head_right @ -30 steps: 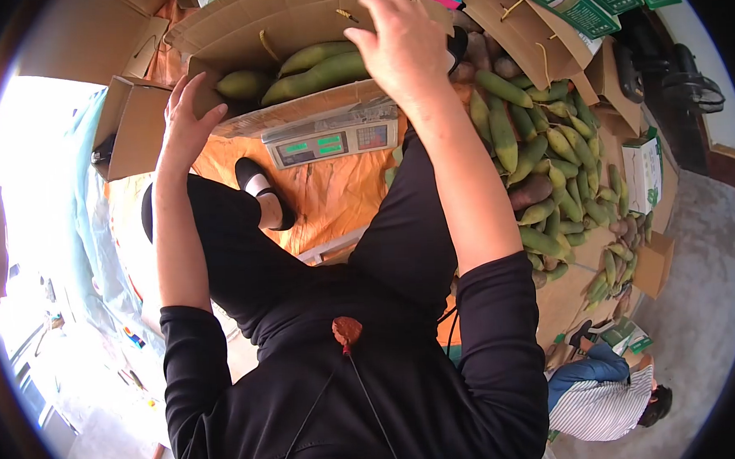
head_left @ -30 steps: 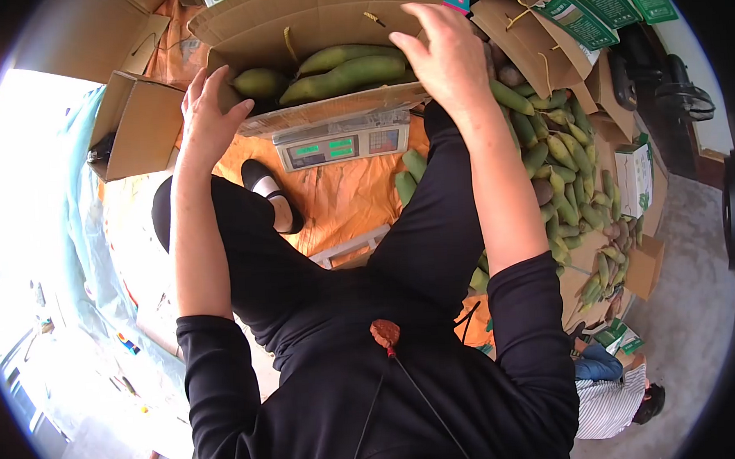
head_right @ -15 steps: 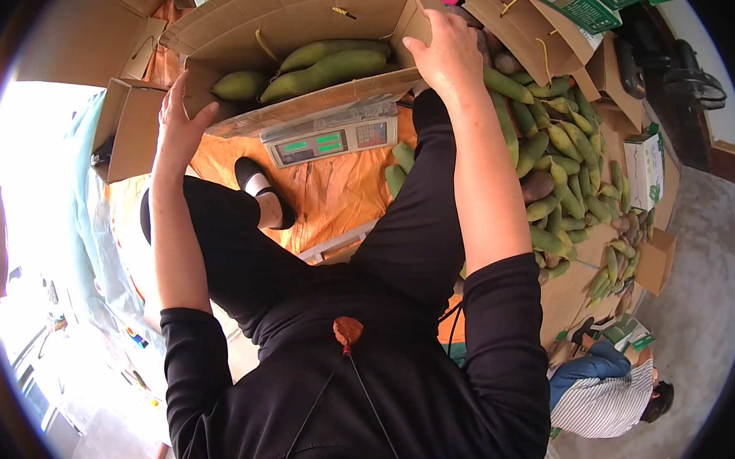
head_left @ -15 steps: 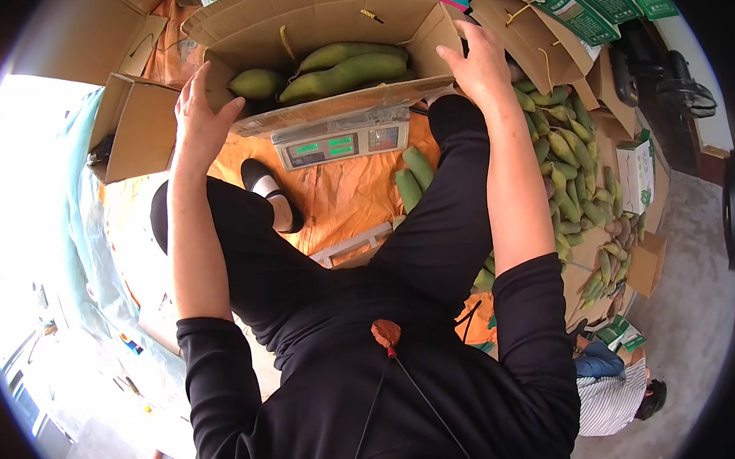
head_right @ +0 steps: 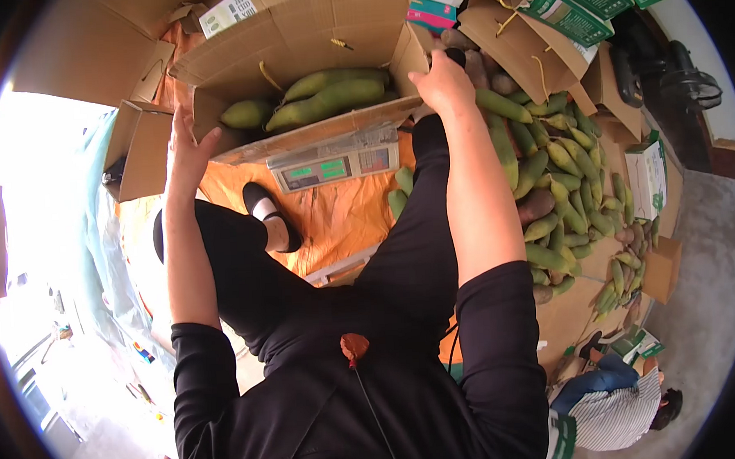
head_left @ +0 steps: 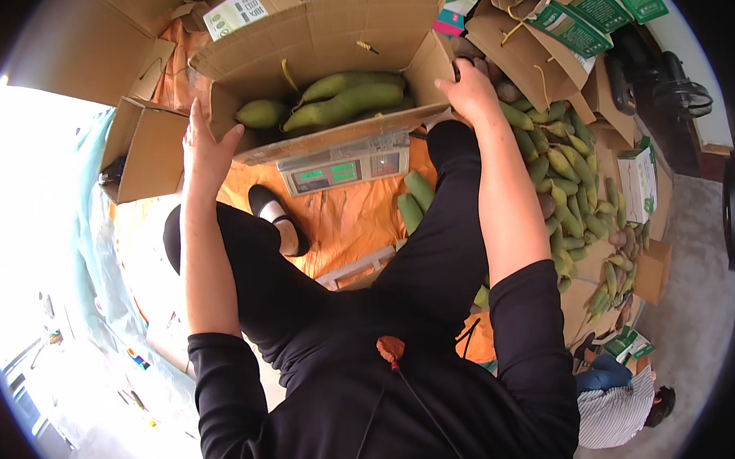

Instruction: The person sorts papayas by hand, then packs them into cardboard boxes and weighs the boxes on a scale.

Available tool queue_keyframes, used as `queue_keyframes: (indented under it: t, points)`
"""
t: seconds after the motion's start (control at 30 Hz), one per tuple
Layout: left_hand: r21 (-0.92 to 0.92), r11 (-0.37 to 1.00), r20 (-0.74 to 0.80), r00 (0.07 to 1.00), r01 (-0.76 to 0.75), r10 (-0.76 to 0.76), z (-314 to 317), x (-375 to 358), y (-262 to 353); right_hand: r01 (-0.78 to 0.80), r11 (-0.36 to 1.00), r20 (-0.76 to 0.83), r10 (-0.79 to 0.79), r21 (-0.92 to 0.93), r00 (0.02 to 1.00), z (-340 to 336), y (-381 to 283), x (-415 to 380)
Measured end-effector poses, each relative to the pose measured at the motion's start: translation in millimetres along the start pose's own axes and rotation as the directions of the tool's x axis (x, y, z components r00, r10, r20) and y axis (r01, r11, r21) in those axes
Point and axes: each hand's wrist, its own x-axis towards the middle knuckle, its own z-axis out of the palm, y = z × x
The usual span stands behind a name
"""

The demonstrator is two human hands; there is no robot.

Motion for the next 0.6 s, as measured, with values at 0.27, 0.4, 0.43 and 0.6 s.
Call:
queue_keyframes:
  t: [0.27,0.4,0.43,0.6]
  points:
    - [0.090,0.981,0.027,0.984,0.174,-0.177,-4,6,1,-0.014,1.000,0.021,0.015,-0.025,1.000,0,-6,-1]
    - [0.047,0.969,0.086,0.966,0.241,-0.244,-15,17,4,-0.017,0.997,0.049,0.021,-0.079,0.999,3,-10,4]
    - [0.008,0.958,0.188,0.941,0.286,-0.282,-18,22,3,-0.032,0.996,0.035,0.035,-0.084,0.999,4,-9,5]
    - [0.119,0.939,0.473,0.813,0.324,-0.341,-21,55,-11,-0.103,0.989,0.066,0.110,-0.101,0.992,-8,-16,3]
